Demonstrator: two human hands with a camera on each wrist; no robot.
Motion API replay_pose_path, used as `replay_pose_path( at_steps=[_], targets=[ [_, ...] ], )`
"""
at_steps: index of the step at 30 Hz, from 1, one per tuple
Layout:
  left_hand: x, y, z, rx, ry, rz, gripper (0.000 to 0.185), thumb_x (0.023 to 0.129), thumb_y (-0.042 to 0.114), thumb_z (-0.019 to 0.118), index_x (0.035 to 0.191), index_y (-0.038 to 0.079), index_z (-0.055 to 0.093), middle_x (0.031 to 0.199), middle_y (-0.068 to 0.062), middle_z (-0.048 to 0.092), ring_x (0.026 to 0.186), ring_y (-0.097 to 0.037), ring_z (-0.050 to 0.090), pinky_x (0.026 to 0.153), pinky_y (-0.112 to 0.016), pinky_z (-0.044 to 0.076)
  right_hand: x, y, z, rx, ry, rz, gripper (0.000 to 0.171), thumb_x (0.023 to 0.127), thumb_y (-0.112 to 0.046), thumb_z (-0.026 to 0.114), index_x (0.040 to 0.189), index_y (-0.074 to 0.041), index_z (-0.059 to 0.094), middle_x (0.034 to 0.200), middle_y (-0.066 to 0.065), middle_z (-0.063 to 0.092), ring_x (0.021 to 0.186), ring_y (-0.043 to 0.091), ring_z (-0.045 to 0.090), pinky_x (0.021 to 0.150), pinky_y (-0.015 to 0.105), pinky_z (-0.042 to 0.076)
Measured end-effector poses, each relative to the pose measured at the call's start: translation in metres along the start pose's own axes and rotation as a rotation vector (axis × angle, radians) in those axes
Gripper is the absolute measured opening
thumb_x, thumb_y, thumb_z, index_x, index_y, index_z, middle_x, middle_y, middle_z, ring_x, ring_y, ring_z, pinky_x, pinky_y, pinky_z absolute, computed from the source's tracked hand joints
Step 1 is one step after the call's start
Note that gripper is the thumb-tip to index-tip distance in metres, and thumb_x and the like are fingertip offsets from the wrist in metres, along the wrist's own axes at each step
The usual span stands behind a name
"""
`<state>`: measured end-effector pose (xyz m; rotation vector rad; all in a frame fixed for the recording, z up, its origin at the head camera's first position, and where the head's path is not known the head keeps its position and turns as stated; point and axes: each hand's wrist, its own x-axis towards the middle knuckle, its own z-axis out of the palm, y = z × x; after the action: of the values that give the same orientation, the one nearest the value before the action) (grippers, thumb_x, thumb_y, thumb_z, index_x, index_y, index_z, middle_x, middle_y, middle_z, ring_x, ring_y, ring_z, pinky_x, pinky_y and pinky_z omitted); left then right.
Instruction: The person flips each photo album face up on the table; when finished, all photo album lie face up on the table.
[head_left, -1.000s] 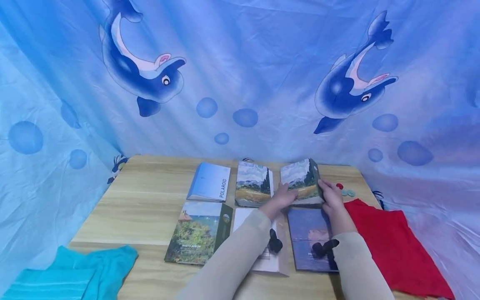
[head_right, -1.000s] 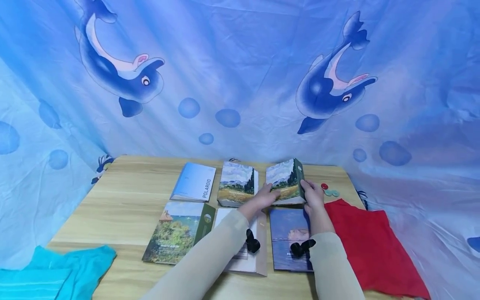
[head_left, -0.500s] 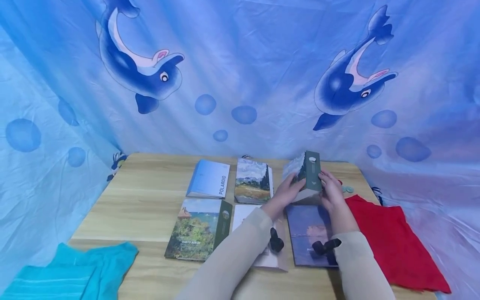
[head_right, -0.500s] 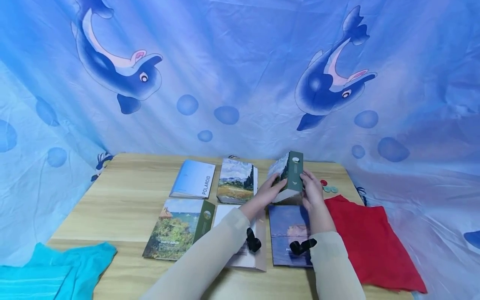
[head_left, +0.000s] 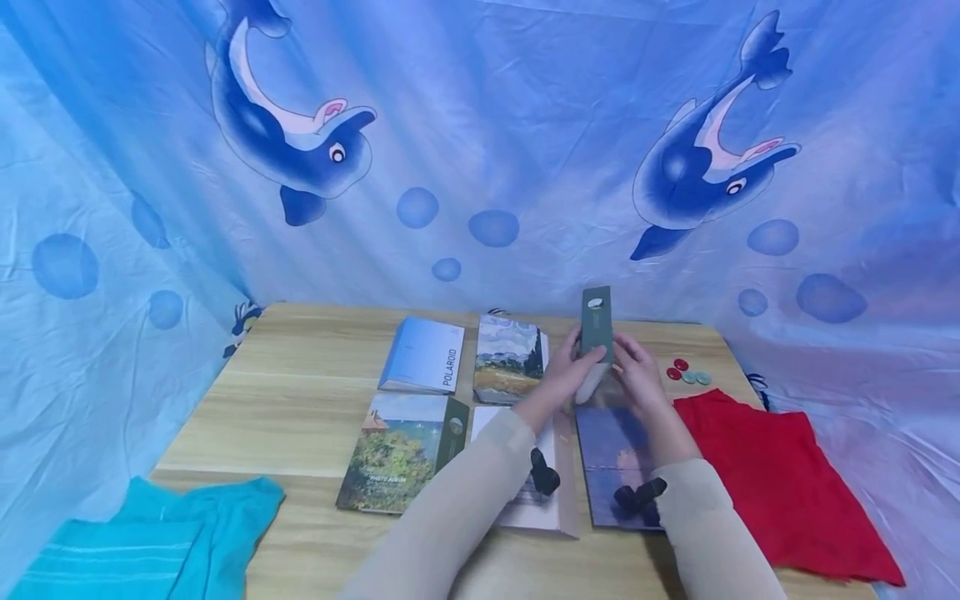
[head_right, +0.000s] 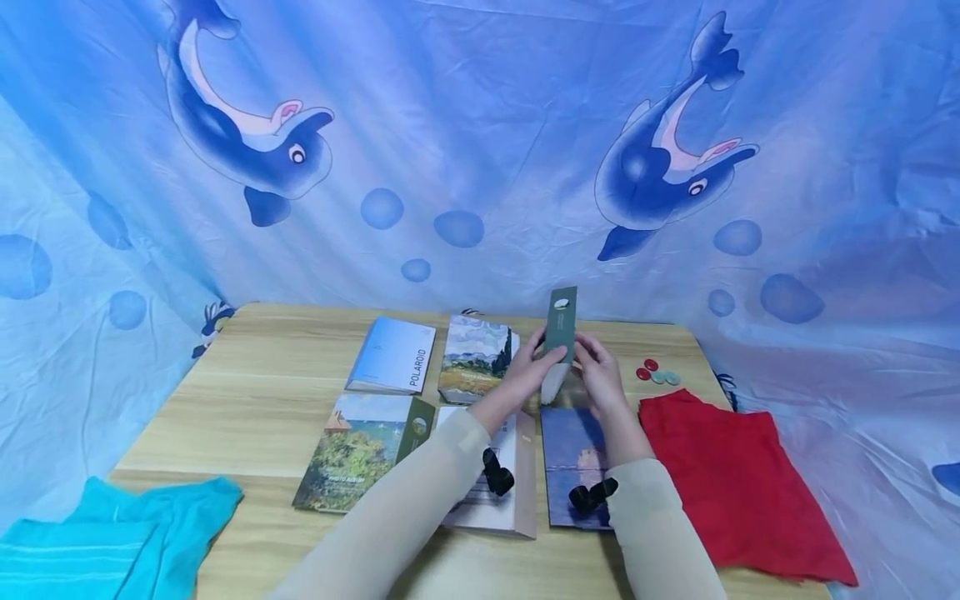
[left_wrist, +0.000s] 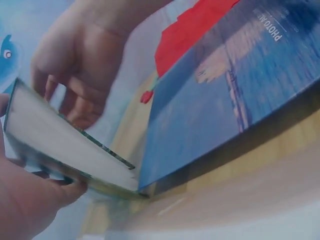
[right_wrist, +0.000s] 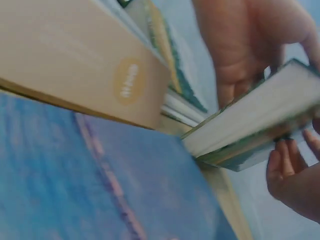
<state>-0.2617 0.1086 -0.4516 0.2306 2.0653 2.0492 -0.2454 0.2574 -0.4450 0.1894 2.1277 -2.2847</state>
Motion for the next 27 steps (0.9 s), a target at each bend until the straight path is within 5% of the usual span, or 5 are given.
replay_pose_path(
  at_steps=[7,12,22,25,27],
  targets=[
    [-0.002,0.008,-0.025,0.160,0.116,0.034,0.076,0.097,0.051,0.062,0.159,0.019,0.034,0.161,-0.007,0.036,0.146,-0.030,0.037,0.118,-0.047,0.034,0.005,0.018,0.008,-0.128,-0.073,0.050,0.059,0.108,-0.021,0.049,0.156,0.004,0.028,0.157,0.029,0.031,0.143,0.044,0.035,0.118,0.051,0.032],
    [-0.003,0.005,-0.036,0.127,0.138,-0.009,0.069,0.098,0.039,0.058,0.159,0.018,0.035,0.162,-0.010,0.034,0.148,-0.033,0.033,0.120,-0.048,0.029,0.007,0.026,0.007,-0.165,-0.070,0.103,0.059,0.108,-0.018,0.048,0.157,0.004,0.024,0.157,0.031,0.029,0.145,0.047,0.031,0.117,0.054,0.033],
    [0.008,-0.021,-0.023,0.131,-0.010,-0.095,0.064,0.102,0.033,0.048,0.162,0.023,0.026,0.165,-0.006,0.028,0.151,-0.029,0.027,0.121,-0.049,0.026,0.008,0.031,-0.029,-0.275,-0.056,0.167,0.071,0.107,-0.038,0.050,0.159,0.000,0.022,0.161,0.028,0.026,0.147,0.042,0.028,0.120,0.052,0.027],
    [0.008,-0.022,-0.018,0.159,-0.064,-0.107,0.064,0.101,0.017,0.049,0.161,0.019,0.028,0.166,-0.007,0.027,0.133,-0.025,0.047,0.098,-0.041,0.048,0.007,0.028,-0.040,-0.371,-0.003,0.156,0.071,0.106,-0.041,0.050,0.159,-0.001,0.024,0.161,0.027,0.025,0.148,0.044,0.025,0.120,0.058,0.024],
    [0.008,-0.023,-0.017,0.168,-0.100,-0.128,0.065,0.099,0.008,0.048,0.161,0.016,0.030,0.165,-0.010,0.029,0.096,-0.018,0.059,0.069,-0.033,0.048,0.005,0.026,-0.045,-0.434,0.033,0.159,0.072,0.106,-0.042,0.050,0.159,-0.001,0.025,0.161,0.027,0.025,0.147,0.046,0.026,0.119,0.061,0.024]
  ],
)
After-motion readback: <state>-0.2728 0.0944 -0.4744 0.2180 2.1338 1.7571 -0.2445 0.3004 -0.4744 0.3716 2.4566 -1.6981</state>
